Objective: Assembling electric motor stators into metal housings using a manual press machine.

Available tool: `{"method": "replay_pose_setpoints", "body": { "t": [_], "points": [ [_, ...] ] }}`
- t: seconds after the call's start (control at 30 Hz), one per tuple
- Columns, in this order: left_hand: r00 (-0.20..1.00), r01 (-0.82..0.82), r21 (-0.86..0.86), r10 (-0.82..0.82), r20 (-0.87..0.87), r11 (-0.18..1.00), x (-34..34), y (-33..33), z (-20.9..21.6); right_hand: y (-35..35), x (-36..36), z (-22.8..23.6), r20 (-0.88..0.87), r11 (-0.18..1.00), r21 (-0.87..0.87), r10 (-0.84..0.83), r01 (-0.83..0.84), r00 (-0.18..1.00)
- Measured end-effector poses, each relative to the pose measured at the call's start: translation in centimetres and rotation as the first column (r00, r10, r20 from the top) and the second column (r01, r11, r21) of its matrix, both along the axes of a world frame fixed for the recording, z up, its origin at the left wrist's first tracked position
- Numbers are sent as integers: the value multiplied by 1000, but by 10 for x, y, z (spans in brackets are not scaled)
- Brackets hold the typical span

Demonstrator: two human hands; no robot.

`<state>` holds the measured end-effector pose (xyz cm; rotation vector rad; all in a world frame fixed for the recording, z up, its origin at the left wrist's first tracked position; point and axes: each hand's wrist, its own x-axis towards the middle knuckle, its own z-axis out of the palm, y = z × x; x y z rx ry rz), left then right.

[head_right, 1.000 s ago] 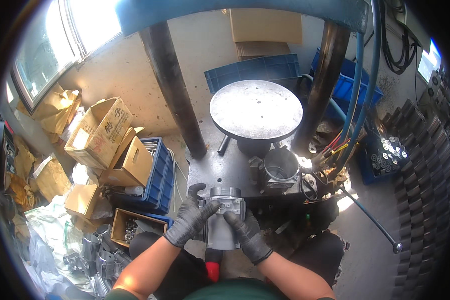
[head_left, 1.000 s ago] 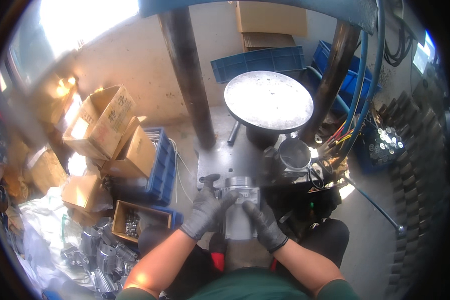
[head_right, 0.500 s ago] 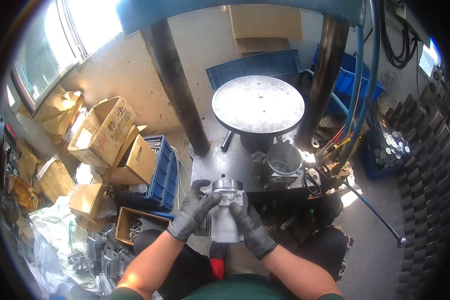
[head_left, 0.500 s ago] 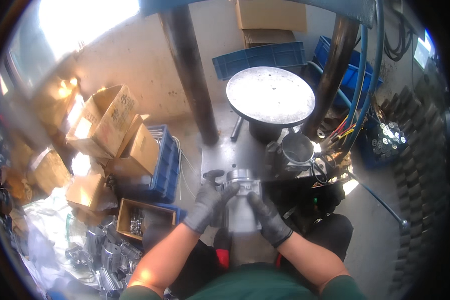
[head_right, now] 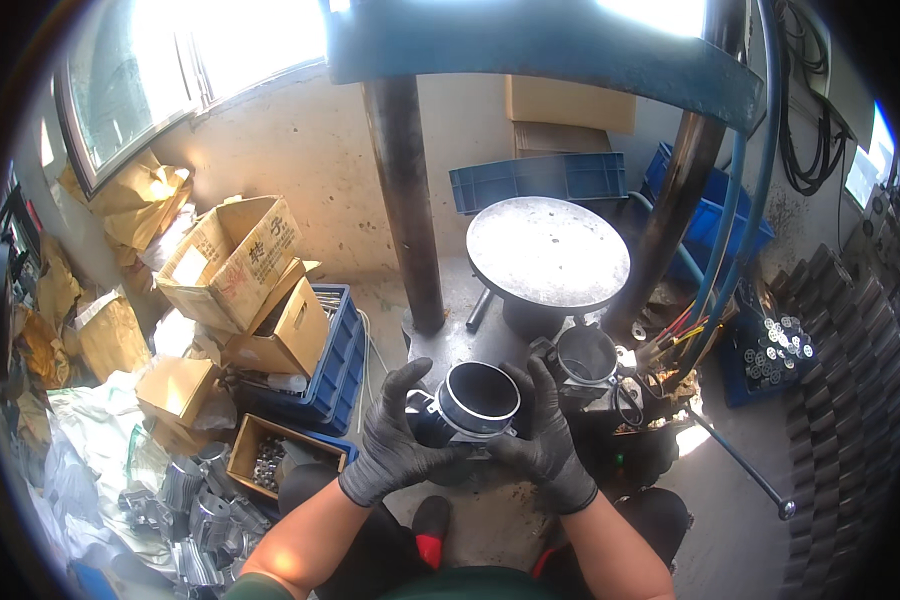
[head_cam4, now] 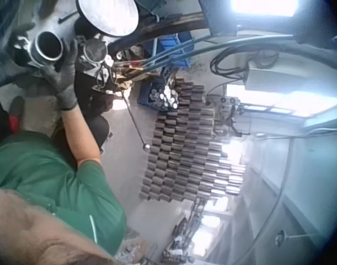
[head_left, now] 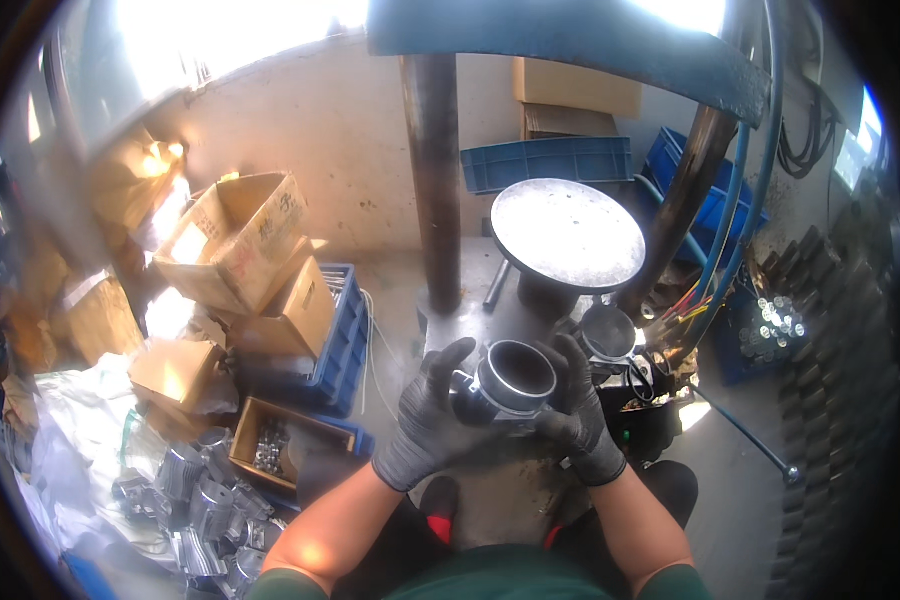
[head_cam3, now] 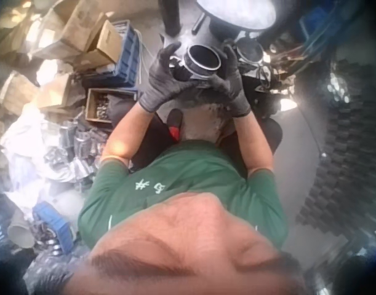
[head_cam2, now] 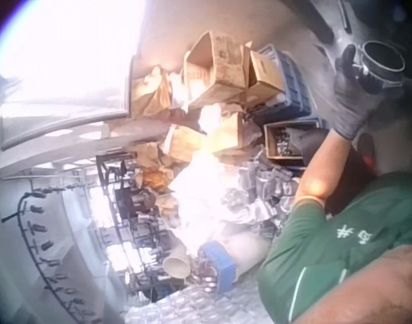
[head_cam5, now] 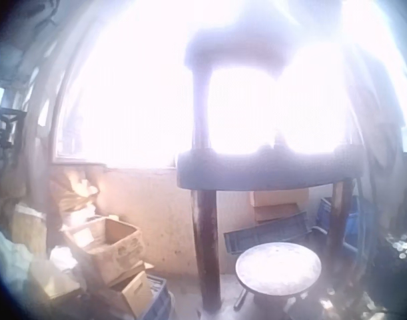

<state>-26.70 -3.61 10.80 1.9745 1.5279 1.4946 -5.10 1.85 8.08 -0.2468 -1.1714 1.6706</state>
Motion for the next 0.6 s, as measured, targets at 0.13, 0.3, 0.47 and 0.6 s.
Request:
{"method": "replay_pose_setpoints", "body": {
  "t": [0.13, 0.3, 0.47, 0.6],
  "points": [
    [991, -22, 6, 22, -131, 1000, -5, -3, 2, 11, -15, 45, 586, 956, 293, -186, 8, 789],
    [986, -41, 43, 47, -159, 998, -8, -4, 8, 24, -28, 63, 632, 831, 539, -509, 140, 584],
    [972, -139, -117, 113, -206, 983, -34, -2, 18, 39, -23, 118, 261, 720, 579, -608, 382, 750],
    [945, -298, -270, 244, -216, 916, -65, 1, 26, 50, -31, 98, 304, 651, 694, -653, 309, 693]
  ]
}}
